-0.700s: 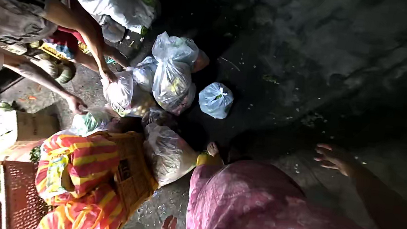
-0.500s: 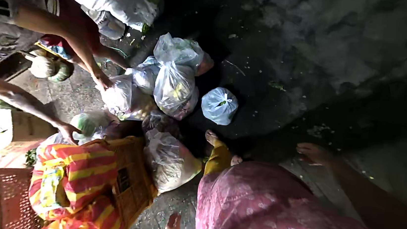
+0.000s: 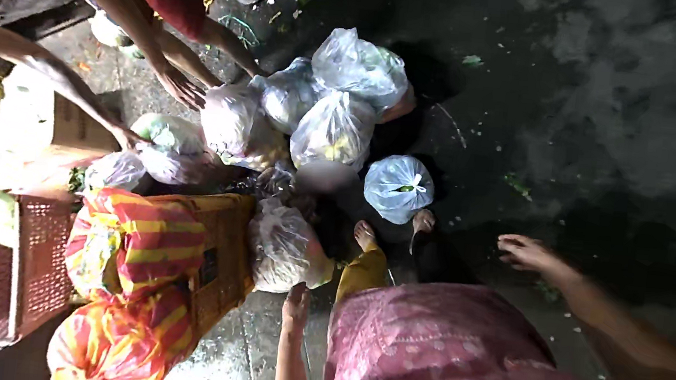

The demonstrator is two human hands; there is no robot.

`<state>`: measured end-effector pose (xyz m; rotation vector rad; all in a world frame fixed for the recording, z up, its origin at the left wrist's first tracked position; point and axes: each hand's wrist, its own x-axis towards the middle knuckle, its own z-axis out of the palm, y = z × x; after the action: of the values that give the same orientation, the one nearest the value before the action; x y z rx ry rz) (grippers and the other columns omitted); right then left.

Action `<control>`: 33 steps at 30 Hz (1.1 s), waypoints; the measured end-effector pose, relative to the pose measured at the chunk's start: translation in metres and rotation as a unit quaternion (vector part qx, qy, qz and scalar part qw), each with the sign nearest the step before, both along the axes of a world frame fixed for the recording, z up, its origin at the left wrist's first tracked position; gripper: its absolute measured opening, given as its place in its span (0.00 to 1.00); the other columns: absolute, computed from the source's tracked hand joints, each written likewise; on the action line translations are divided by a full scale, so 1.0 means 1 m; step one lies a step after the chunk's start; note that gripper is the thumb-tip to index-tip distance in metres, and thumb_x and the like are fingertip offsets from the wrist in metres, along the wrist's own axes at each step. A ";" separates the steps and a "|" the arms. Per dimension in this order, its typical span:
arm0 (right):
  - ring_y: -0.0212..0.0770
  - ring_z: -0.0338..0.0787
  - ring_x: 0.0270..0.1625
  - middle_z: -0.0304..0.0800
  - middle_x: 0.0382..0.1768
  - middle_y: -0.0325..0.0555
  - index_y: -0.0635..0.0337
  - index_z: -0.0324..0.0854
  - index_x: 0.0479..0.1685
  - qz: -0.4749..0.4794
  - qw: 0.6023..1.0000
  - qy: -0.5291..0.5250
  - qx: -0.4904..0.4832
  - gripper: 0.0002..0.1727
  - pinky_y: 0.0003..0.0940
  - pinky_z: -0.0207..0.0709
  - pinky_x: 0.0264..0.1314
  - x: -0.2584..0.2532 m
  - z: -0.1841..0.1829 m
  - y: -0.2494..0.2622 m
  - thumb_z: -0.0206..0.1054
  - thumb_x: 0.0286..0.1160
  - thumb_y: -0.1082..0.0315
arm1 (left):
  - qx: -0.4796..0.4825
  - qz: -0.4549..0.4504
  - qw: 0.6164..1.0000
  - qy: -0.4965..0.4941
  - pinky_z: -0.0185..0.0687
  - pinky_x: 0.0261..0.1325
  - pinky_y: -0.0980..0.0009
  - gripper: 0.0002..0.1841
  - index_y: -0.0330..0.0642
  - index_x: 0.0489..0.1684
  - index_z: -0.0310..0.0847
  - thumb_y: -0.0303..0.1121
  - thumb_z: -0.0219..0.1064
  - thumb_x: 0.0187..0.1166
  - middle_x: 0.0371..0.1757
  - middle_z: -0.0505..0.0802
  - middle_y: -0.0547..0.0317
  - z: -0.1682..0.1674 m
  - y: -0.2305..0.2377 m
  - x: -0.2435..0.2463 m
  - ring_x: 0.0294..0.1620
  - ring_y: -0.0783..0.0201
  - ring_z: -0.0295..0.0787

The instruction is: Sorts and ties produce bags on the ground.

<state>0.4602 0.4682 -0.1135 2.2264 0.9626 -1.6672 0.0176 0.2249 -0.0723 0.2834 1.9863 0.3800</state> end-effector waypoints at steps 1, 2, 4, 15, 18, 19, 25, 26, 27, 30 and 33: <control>0.67 0.82 0.72 0.74 0.77 0.71 0.66 0.67 0.83 0.033 0.999 -0.005 -0.013 0.24 0.60 0.74 0.72 -0.002 -0.008 0.011 0.54 0.94 0.64 | 0.012 0.007 1.000 -0.006 0.79 0.71 0.48 0.21 0.28 0.77 0.72 0.32 0.57 0.91 0.70 0.85 0.32 0.001 0.007 0.011 0.70 0.43 0.84; 0.67 0.82 0.72 0.74 0.77 0.71 0.66 0.67 0.82 0.066 0.997 -0.009 -0.023 0.25 0.61 0.75 0.72 -0.006 -0.015 0.023 0.55 0.93 0.63 | 0.022 0.011 1.000 -0.012 0.78 0.73 0.50 0.21 0.27 0.77 0.72 0.32 0.57 0.90 0.71 0.85 0.33 0.002 0.011 0.022 0.70 0.44 0.85; 0.68 0.83 0.70 0.74 0.76 0.72 0.63 0.65 0.85 0.109 0.993 -0.008 -0.030 0.27 0.63 0.76 0.68 -0.023 -0.029 0.050 0.58 0.91 0.61 | 0.021 0.009 1.000 -0.021 0.76 0.76 0.51 0.22 0.27 0.77 0.72 0.31 0.59 0.89 0.72 0.85 0.34 0.003 0.014 0.047 0.73 0.46 0.84; 0.69 0.72 0.82 0.66 0.83 0.73 0.68 0.49 0.92 0.276 0.943 0.102 0.152 0.52 0.63 0.64 0.84 -0.256 -0.086 0.205 0.78 0.73 0.59 | -0.006 -0.056 0.997 -0.051 0.75 0.80 0.51 0.22 0.30 0.76 0.75 0.31 0.62 0.87 0.72 0.86 0.36 -0.074 0.066 0.071 0.73 0.46 0.85; 0.70 0.70 0.84 0.62 0.86 0.71 0.64 0.43 0.94 0.231 0.941 0.104 0.223 0.60 0.64 0.65 0.84 -0.321 -0.113 0.246 0.83 0.66 0.56 | 0.022 -0.142 0.987 -0.072 0.74 0.81 0.53 0.21 0.33 0.75 0.77 0.34 0.62 0.87 0.74 0.85 0.37 -0.123 0.119 0.040 0.75 0.47 0.82; 0.70 0.69 0.85 0.60 0.87 0.70 0.63 0.40 0.95 0.212 0.942 0.107 0.236 0.64 0.64 0.64 0.84 -0.339 -0.121 0.257 0.85 0.64 0.55 | 0.027 -0.161 0.984 -0.068 0.73 0.82 0.53 0.22 0.34 0.76 0.77 0.35 0.61 0.87 0.75 0.83 0.37 -0.136 0.143 0.027 0.76 0.47 0.81; 0.69 0.77 0.77 0.81 0.72 0.70 0.71 0.72 0.78 0.323 0.893 0.043 0.311 0.32 0.67 0.64 0.82 -0.396 -0.184 0.253 0.71 0.80 0.59 | 0.126 -0.169 0.976 0.047 0.70 0.83 0.53 0.29 0.31 0.82 0.69 0.32 0.67 0.82 0.82 0.75 0.33 -0.188 0.289 -0.054 0.82 0.42 0.74; 0.69 0.79 0.75 0.83 0.69 0.69 0.68 0.77 0.74 0.350 0.884 0.020 0.309 0.26 0.68 0.66 0.79 -0.394 -0.185 0.247 0.67 0.84 0.61 | 0.146 -0.164 0.973 0.070 0.68 0.85 0.52 0.35 0.31 0.86 0.63 0.32 0.70 0.79 0.85 0.71 0.31 -0.197 0.308 -0.063 0.85 0.40 0.70; 0.69 0.82 0.73 0.85 0.67 0.68 0.66 0.78 0.74 0.366 0.883 0.009 0.295 0.23 0.69 0.69 0.76 -0.387 -0.183 0.242 0.63 0.87 0.61 | 0.162 -0.163 0.969 0.091 0.65 0.86 0.52 0.40 0.32 0.89 0.59 0.33 0.74 0.76 0.88 0.67 0.31 -0.206 0.325 -0.070 0.87 0.38 0.65; 0.64 0.78 0.78 0.82 0.71 0.68 0.70 0.78 0.72 0.391 0.883 0.032 0.258 0.23 0.59 0.66 0.83 -0.352 -0.187 0.219 0.58 0.89 0.62 | 0.195 -0.184 0.956 0.118 0.59 0.89 0.50 0.49 0.39 0.93 0.54 0.42 0.79 0.71 0.92 0.58 0.32 -0.228 0.360 -0.078 0.92 0.37 0.56; 0.62 0.74 0.82 0.77 0.76 0.70 0.74 0.76 0.73 0.339 0.906 0.071 0.245 0.24 0.51 0.63 0.87 -0.339 -0.190 0.201 0.60 0.88 0.63 | 0.151 -0.205 0.964 0.074 0.71 0.82 0.49 0.39 0.41 0.89 0.61 0.43 0.73 0.79 0.88 0.68 0.36 -0.242 0.367 -0.073 0.86 0.41 0.69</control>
<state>0.1216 0.6694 -0.3036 1.6680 2.0868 -1.3543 -0.0555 0.5916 -0.3143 0.9239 1.9469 0.3997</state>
